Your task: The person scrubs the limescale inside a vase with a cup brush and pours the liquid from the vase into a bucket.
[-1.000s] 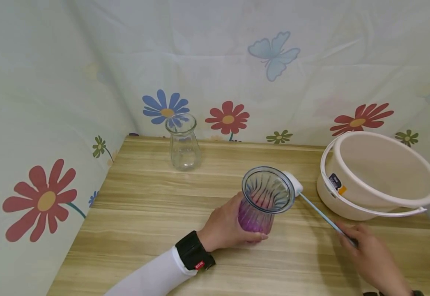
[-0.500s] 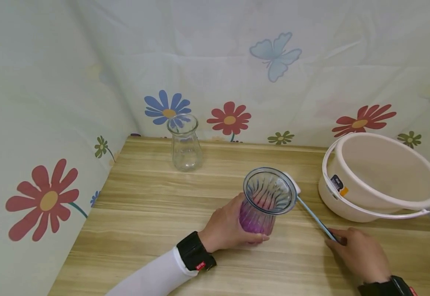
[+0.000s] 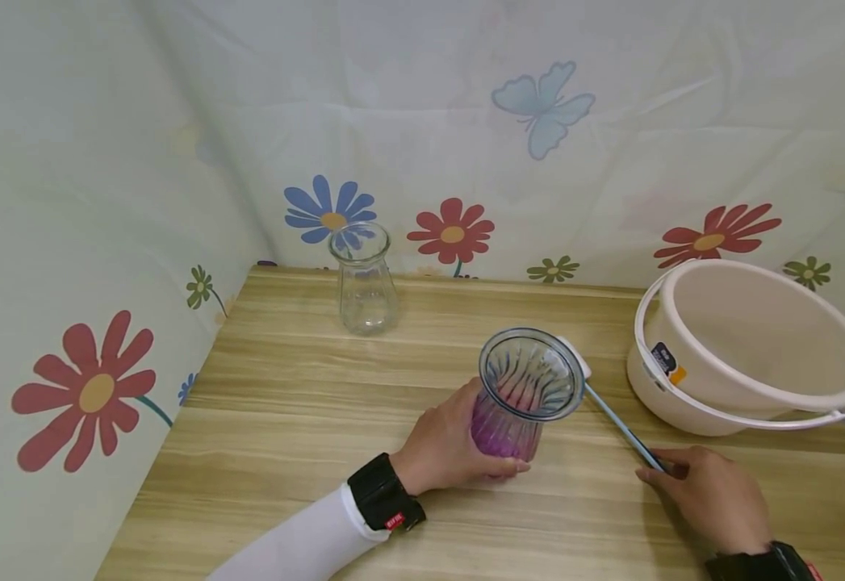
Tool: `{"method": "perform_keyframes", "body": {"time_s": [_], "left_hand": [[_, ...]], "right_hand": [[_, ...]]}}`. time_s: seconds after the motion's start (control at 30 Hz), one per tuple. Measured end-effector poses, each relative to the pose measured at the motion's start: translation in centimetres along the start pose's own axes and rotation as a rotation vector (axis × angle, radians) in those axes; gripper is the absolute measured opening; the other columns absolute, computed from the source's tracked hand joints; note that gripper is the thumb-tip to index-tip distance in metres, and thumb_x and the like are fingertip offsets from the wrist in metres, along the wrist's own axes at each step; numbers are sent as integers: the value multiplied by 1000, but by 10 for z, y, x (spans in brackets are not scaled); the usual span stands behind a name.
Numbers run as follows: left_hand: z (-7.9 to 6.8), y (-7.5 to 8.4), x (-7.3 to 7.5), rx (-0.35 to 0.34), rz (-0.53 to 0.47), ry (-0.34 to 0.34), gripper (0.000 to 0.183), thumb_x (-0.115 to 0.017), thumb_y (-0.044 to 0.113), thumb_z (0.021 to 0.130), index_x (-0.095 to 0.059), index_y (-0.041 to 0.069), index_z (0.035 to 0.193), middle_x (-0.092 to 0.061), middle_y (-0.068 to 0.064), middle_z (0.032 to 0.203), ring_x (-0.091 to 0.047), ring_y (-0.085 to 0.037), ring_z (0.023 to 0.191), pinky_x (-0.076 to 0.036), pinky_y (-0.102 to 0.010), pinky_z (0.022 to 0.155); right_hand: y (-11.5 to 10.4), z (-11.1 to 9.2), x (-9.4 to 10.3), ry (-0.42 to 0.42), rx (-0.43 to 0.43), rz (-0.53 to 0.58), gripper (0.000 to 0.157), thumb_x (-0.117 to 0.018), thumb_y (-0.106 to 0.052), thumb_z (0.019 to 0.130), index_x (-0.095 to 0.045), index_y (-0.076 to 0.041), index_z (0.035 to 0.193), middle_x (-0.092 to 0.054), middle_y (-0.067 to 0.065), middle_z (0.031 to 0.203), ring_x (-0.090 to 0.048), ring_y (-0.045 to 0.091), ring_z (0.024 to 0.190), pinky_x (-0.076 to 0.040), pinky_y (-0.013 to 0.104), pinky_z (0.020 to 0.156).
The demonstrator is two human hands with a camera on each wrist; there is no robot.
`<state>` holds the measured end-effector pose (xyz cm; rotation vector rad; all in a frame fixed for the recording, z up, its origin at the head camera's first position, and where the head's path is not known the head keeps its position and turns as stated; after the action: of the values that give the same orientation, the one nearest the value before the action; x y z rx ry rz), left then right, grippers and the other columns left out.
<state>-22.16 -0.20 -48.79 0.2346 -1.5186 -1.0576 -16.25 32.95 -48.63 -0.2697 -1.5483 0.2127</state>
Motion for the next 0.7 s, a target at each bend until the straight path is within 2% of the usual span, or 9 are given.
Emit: {"method": "perform_keyframes", "body": {"time_s": [0.07, 0.17, 0.3, 0.33, 0.43, 0.57, 0.63, 0.7], "left_hand": [[0, 0, 0, -3, 4, 3, 105, -83, 74, 69, -33, 34, 152, -60, 8, 138, -65, -12, 116, -57, -37, 92], [0, 0, 0, -2, 2, 2, 105, -83, 74, 69, -33, 34, 152, -60, 9, 138, -65, -11, 116, -57, -36, 92], [0, 0, -1, 7, -5, -4, 105, -83, 74, 69, -33, 35, 152, -60, 9, 138, -65, -11, 116, -57, -36, 92], [0, -1, -1, 9, -6, -3, 105, -83, 74, 69, -33, 35, 152, -60, 10, 138, -65, -11, 116, -57, -36, 92], [0, -1, -1, 7, -7, 0, 105, -84, 74, 68, -33, 35, 152, -60, 9, 139, -65, -11, 116, -57, -36, 92], [1, 0, -1, 4, -2, -3, 106, -84, 73, 68, -32, 36, 153, -59, 9, 139, -65, -12, 116, -57, -36, 92], [1, 0, -1, 3, -2, -4, 106, -85, 72, 69, -31, 37, 153, -59, 9, 139, -65, -12, 117, -57, -36, 92], [1, 0, -1, 2, -8, -6, 106, -85, 72, 69, -31, 37, 153, -59, 9, 139, -64, -11, 117, -56, -35, 92]], "right_hand": [[1, 0, 1, -30, -8, 0, 48, -81, -50, 86, -80, -12, 114, -72, -3, 80, -59, 16, 70, -46, 38, 58], [-1, 0, 5, -49, -9, 10, 58, -80, -55, 85, -76, -9, 121, -76, 6, 89, -68, 27, 79, -50, 43, 62], [-13, -2, 13, 22, 22, 62, 74, -83, -54, 82, -65, -3, 133, -73, 21, 109, -70, 41, 95, -51, 45, 66], [-19, -3, 15, 39, 34, 95, 77, -85, -52, 82, -62, -2, 136, -71, 23, 112, -69, 41, 97, -50, 44, 67], [-38, -2, 20, 69, 86, 229, 79, -88, -42, 82, -57, -4, 143, -69, 20, 119, -67, 23, 105, -54, 34, 76], [-66, 2, 25, 34, 181, 468, 75, -87, -23, 86, -51, -3, 149, -66, 15, 127, -55, -8, 111, -49, 10, 89], [-82, 3, 28, 3, 240, 568, 75, -84, -15, 87, -46, -3, 151, -63, 13, 130, -54, -12, 115, -46, 7, 94], [-98, 7, 29, -30, 300, 642, 78, -83, -9, 87, -43, -3, 153, -60, 11, 134, -54, -8, 120, -46, 7, 98]]}}
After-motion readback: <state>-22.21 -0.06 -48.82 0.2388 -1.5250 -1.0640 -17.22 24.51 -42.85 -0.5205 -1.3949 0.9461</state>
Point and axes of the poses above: each hand's wrist, its own z-axis towards the middle knuckle, its own x-axis out of the back of the hand, y = z × x, the point moved 6 cm from there along z, towards the middle knuckle
